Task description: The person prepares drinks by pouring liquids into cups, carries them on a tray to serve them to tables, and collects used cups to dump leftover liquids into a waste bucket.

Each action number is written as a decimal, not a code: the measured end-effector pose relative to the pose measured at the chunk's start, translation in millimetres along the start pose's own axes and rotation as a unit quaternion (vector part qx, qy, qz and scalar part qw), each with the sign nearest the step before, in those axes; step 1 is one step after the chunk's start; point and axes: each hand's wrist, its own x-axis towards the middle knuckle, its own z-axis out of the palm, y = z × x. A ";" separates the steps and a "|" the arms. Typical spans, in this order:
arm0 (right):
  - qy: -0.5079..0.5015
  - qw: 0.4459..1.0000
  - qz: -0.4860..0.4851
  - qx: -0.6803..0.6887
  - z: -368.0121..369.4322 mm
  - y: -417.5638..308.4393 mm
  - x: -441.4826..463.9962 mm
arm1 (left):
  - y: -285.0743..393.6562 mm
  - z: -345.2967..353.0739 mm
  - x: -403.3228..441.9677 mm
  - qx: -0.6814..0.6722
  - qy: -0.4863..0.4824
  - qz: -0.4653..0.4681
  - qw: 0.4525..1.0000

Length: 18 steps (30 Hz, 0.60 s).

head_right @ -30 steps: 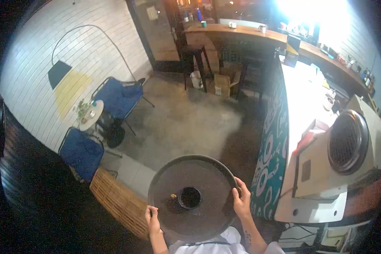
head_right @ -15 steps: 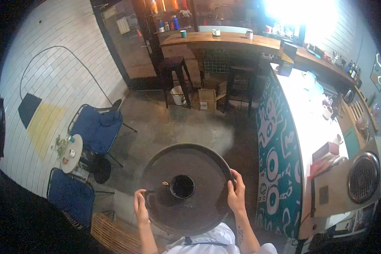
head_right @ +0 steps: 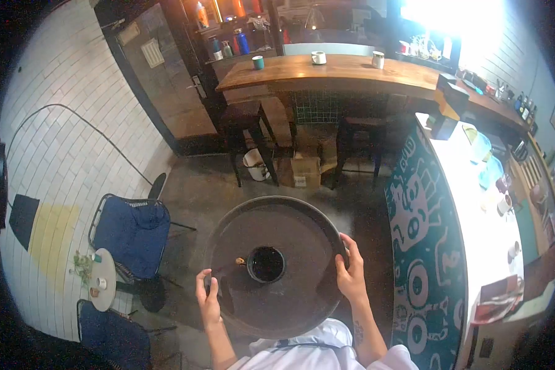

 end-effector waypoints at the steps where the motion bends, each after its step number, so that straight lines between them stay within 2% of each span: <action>1: -0.008 1.000 -0.001 -0.003 7.2 0.2 24.5 | -2.2 5.8 22.1 0.003 0.001 0.008 1.000; 4: -0.034 0.996 -0.034 -0.075 24.7 8.9 89.9 | -0.2 27.8 84.9 -0.003 0.006 0.009 1.000; 9: -0.042 0.997 -0.033 -0.047 70.9 26.6 201.8 | -11.4 59.2 207.2 -0.004 0.000 0.013 1.000; 12: -0.018 0.996 -0.044 -0.078 100.6 36.7 271.0 | -9.1 79.5 286.7 -0.001 -0.009 0.013 1.000; 14: -0.023 0.999 -0.021 -0.034 120.6 32.7 315.9 | -2.2 92.4 339.3 0.004 -0.018 0.009 1.000; 16: -0.008 0.998 -0.045 -0.049 141.5 31.1 360.9 | 5.8 107.7 388.9 -0.089 -0.027 -0.026 0.995; 18: 0.012 0.996 -0.064 -0.061 155.5 34.9 402.1 | 12.6 122.9 437.1 -0.088 -0.042 -0.001 0.995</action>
